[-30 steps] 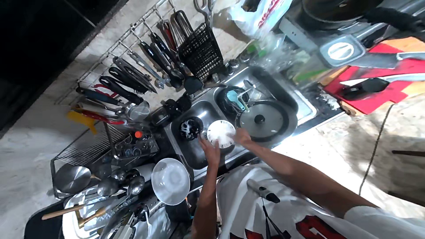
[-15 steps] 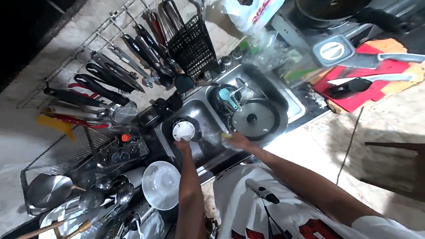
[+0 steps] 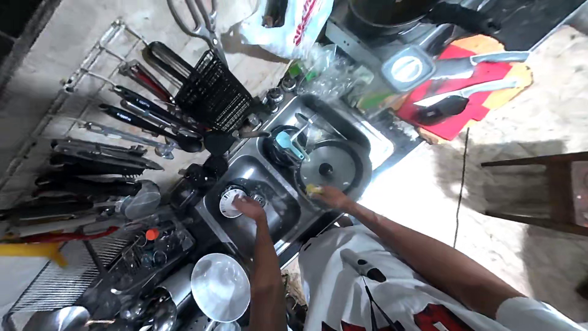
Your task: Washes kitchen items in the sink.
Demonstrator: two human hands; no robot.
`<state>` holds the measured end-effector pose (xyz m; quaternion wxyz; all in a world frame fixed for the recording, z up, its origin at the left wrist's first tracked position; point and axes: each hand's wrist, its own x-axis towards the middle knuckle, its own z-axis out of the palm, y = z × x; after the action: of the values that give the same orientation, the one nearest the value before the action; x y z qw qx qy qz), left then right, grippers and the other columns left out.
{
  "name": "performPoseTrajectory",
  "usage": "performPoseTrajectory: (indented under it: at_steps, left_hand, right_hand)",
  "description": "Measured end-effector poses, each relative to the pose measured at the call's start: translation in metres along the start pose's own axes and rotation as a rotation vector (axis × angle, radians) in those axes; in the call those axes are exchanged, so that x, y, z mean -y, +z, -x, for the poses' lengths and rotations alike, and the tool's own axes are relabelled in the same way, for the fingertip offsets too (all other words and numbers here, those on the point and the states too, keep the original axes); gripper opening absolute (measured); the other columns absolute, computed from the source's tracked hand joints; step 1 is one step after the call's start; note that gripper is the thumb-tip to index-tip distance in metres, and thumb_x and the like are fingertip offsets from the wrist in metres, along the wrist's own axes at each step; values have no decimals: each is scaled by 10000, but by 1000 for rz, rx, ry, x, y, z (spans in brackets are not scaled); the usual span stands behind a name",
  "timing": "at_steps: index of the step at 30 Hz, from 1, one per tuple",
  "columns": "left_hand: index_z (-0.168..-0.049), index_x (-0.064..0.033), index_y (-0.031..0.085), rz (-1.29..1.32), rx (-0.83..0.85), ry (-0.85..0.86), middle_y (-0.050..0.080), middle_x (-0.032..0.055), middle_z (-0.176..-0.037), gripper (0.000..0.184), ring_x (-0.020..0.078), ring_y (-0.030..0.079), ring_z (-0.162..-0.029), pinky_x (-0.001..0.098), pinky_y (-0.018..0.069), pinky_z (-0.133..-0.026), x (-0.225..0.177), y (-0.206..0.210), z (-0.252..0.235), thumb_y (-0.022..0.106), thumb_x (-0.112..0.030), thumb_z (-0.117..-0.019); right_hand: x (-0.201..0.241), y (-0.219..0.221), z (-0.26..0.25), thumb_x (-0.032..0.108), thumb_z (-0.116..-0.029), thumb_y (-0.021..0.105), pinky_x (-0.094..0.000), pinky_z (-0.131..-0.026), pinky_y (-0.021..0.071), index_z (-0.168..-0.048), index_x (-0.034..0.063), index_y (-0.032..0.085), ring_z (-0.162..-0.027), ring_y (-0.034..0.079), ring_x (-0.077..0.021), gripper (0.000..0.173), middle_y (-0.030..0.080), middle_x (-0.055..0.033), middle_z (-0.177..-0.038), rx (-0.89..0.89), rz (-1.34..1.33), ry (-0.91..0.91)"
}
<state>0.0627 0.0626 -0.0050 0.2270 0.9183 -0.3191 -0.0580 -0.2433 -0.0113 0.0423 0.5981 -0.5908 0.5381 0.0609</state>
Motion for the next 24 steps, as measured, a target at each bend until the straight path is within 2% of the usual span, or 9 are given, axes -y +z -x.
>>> performPoseTrajectory:
  at_steps: [3, 6, 9, 12, 14, 16, 18, 21, 24]
  left_hand:
    - [-1307, 41, 612, 56, 178, 335, 628, 257, -1284, 333, 380, 637, -1182, 488, 525, -1035, -67, 40, 8, 480, -132, -1055]
    - [-1361, -24, 597, -17, 417, 359, 635, 204, -1325, 368, 349, 648, -1190, 514, 530, -1027, -124, 73, 8, 440, -221, -1091]
    - [-1314, -44, 624, -59, 478, 171, 697, 222, -1188, 378, 391, 683, -1099, 580, 555, -932, -170, 97, 6, 451, -285, -1080]
    - [-1324, -12, 614, -27, 604, -234, 660, 262, -1250, 470, 412, 630, -1191, 600, 510, -986, -202, 122, -11, 508, -377, -1048]
    - [-1281, 29, 627, 126, 647, -442, 632, 281, -1266, 499, 412, 609, -1182, 597, 504, -961, -205, 140, -16, 534, -398, -1039]
    - [-1372, 27, 560, 338, 696, -602, 555, 269, -1391, 539, 393, 544, -1266, 593, 473, -1003, -205, 148, -16, 523, -408, -1057]
    - [-1421, 12, 519, 438, 710, -663, 508, 253, -1461, 560, 383, 502, -1332, 605, 448, -1041, -202, 158, -17, 514, -418, -1063]
    - [-1455, 4, 478, 447, 714, -669, 508, 266, -1444, 640, 392, 512, -1301, 614, 461, -1010, -195, 173, -18, 518, -488, -1047]
    - [-1408, 9, 510, 395, 703, -638, 589, 255, -1291, 561, 355, 601, -1091, 546, 524, -881, -195, 171, -21, 592, -397, -1029]
  right_hand:
    - [-1, -11, 1, 442, -1031, 586, -598, -1029, 485, -1319, 12, 613, -1155, 648, -392, 519, 668, -246, -1223, 9, 1, -7]
    - [-5, -21, 3, 448, -1016, 608, -596, -977, 511, -1299, 22, 621, -1077, 668, -378, 512, 684, -228, -1155, 1, -51, 8]
    - [-12, -32, 6, 488, -1000, 611, -588, -942, 527, -1272, 28, 625, -1027, 680, -356, 534, 692, -206, -1101, -5, -86, 12]
    - [-17, -44, 12, 482, -1000, 614, -581, -954, 528, -1316, 40, 597, -1038, 682, -342, 544, 691, -197, -1118, -6, -121, 16]
    - [-22, -50, 13, 480, -993, 622, -575, -930, 540, -1298, 49, 602, -1008, 689, -332, 529, 695, -187, -1093, -16, -153, 22]
    - [-27, -55, 15, 481, -986, 631, -561, -915, 553, -1286, 56, 607, -986, 697, -313, 521, 700, -174, -1078, -31, -190, 24]
    - [-30, -61, 16, 468, -992, 630, -557, -916, 550, -1294, 50, 602, -988, 695, -316, 517, 698, -177, -1085, -34, -209, 30]
    - [-37, -66, 16, 468, -999, 621, -569, -915, 547, -1286, 38, 605, -993, 692, -327, 517, 694, -188, -1087, -33, -209, 44]
    - [-40, -69, 15, 464, -1002, 618, -561, -902, 554, -1289, 37, 598, -979, 695, -328, 515, 693, -190, -1079, -25, -200, 48]
